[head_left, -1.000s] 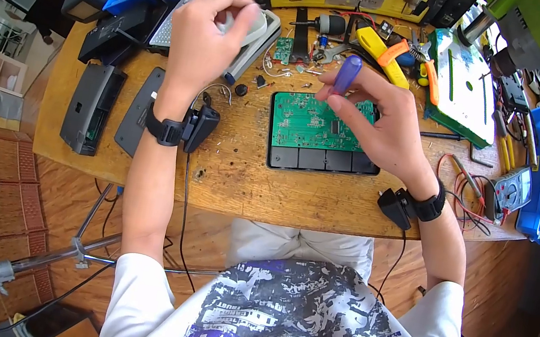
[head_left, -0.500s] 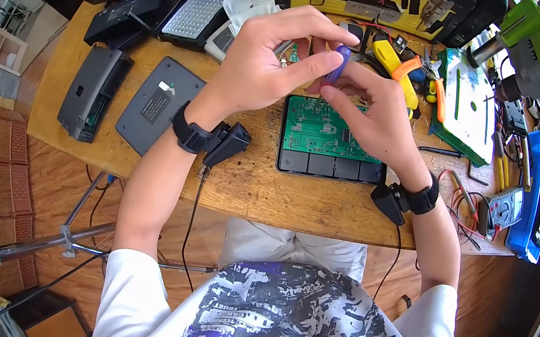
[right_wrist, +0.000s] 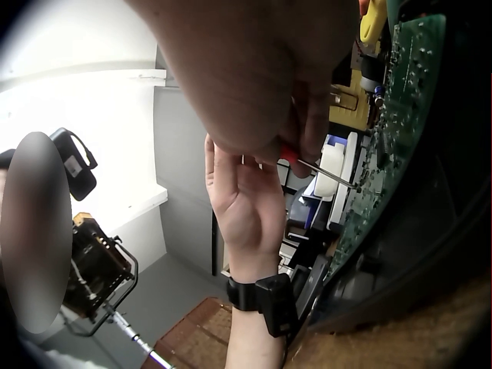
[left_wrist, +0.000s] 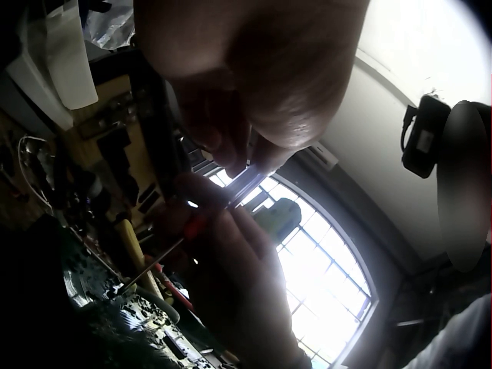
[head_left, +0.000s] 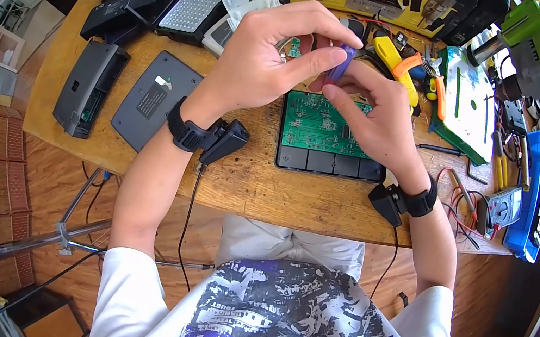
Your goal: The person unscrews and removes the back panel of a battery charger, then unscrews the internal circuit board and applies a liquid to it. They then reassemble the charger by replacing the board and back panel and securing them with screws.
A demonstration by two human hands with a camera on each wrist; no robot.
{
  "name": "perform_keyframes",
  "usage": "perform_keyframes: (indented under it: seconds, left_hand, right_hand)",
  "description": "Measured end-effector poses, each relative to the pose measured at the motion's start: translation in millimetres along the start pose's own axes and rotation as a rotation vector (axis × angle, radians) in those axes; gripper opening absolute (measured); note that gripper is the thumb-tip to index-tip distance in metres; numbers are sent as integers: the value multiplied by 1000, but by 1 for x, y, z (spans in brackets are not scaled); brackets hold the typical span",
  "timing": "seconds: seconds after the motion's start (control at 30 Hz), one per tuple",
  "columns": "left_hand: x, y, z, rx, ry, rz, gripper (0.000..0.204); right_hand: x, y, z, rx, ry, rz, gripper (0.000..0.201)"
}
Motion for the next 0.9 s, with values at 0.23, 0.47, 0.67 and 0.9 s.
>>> perform_keyframes:
  seconds: [0.23, 0.47, 0.67, 0.9]
  left_hand:
    - [-1, 1, 1, 0, 20, -25, 20]
    - [-1, 0, 5, -31, -14, -80, 18]
    - [-10, 1, 1, 28, 13, -57, 23]
    - [-8, 1, 2, 16, 30, -25, 31]
  right_hand:
    - [0, 0, -2, 4, -19, -19, 23]
    - [0, 0, -7, -63, -27, -74, 19]
    - [0, -3, -7, -64, -32, -26, 22]
    - [3, -2, -1, -27, -36, -23, 21]
Point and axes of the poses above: each hand's wrist, its own y-axis towards the middle knuckle, its own x-axis out of the palm, z = x × y, the point moved 5 cm from there along y, towards the middle knuckle, and after that the axes turned 4 degrees about z, right-handed, at the moved point
